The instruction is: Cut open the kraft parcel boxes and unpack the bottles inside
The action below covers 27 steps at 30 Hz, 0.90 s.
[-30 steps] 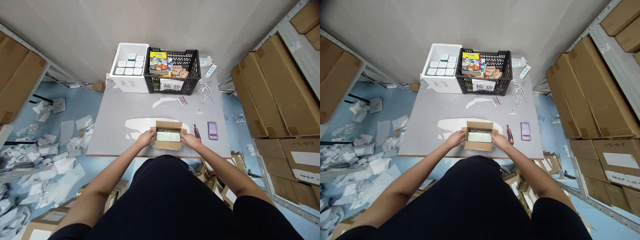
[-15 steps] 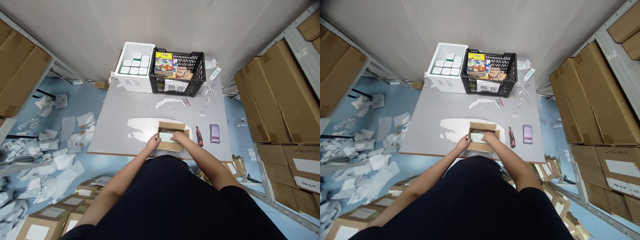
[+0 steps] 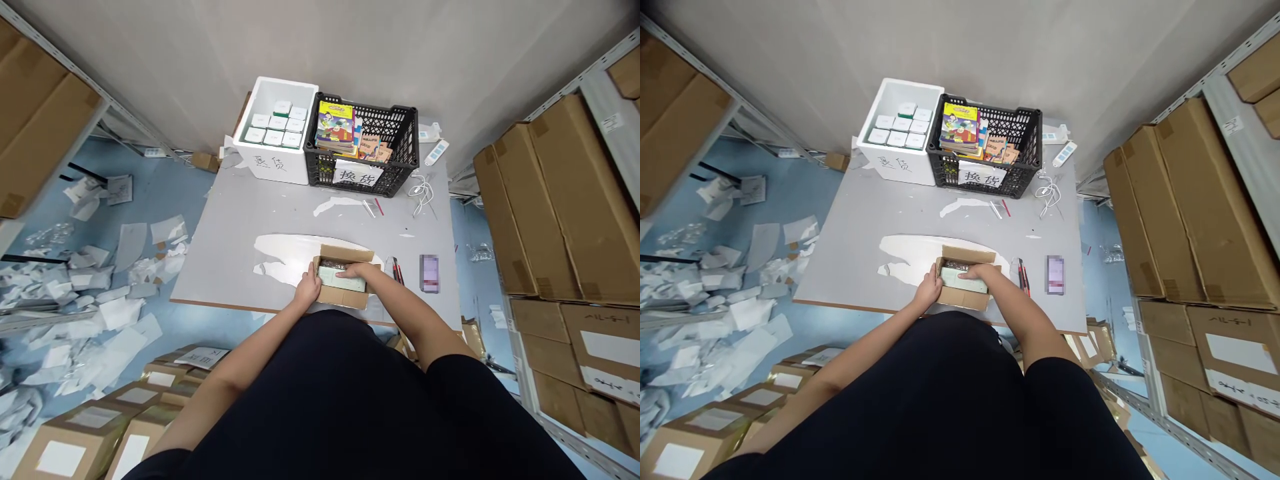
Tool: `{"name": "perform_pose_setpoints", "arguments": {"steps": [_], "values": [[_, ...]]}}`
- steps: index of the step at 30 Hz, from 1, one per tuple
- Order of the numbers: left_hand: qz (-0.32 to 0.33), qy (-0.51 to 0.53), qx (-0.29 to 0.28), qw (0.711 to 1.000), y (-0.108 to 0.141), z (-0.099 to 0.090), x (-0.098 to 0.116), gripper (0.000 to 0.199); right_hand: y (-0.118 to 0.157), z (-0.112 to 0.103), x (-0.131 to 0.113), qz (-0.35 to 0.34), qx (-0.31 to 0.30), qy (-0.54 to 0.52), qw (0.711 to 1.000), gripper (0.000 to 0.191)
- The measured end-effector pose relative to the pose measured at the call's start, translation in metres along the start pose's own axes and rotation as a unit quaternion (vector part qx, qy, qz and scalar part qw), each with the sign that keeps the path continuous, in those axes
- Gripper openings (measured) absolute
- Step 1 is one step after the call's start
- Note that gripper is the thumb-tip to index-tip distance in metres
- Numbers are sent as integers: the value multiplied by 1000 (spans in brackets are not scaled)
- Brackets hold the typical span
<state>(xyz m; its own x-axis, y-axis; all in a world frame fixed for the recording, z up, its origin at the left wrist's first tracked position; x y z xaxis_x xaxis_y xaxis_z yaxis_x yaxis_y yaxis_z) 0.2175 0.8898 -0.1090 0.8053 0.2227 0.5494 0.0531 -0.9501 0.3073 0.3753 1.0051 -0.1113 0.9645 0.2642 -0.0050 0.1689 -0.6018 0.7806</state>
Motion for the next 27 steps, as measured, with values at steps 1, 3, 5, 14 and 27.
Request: {"name": "perform_pose_setpoints", "arguments": {"steps": [1, 3, 5, 14, 27], "values": [[-8, 2, 1, 1000, 1, -2, 0, 62, 1, 3, 1, -2, -34, -5, 999, 77], [-14, 2, 8, 1000, 1, -7, 3, 62, 4, 10, 7, 1, -107, -29, 994, 84], [-14, -4, 16, 1000, 0, -13, 6, 63, 10, 11, 10, -5, -150, -64, 987, 93], [-43, 4, 22, 999, -2, -28, 3, 64, 31, -2, -10, -121, -133, -115, 977, 87], [-59, 132, 186, 972, -4, -57, -5, 70, 32, -31, -19, -181, -99, -118, 971, 72]]}}
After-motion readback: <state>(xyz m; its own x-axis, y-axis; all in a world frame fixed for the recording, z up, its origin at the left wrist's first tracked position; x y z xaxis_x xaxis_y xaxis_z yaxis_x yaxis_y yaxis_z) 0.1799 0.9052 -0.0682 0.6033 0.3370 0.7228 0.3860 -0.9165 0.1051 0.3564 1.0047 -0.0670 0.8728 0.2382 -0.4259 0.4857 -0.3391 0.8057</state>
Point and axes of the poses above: each hand's wrist, its own y-axis away from the middle knuckle, its own z-axis out of the palm, x = y × z, the point moved 9 cm from there along -y, towards the middle knuckle, and after that the axes turned 14 degrees about z, right-handed, at the moved point
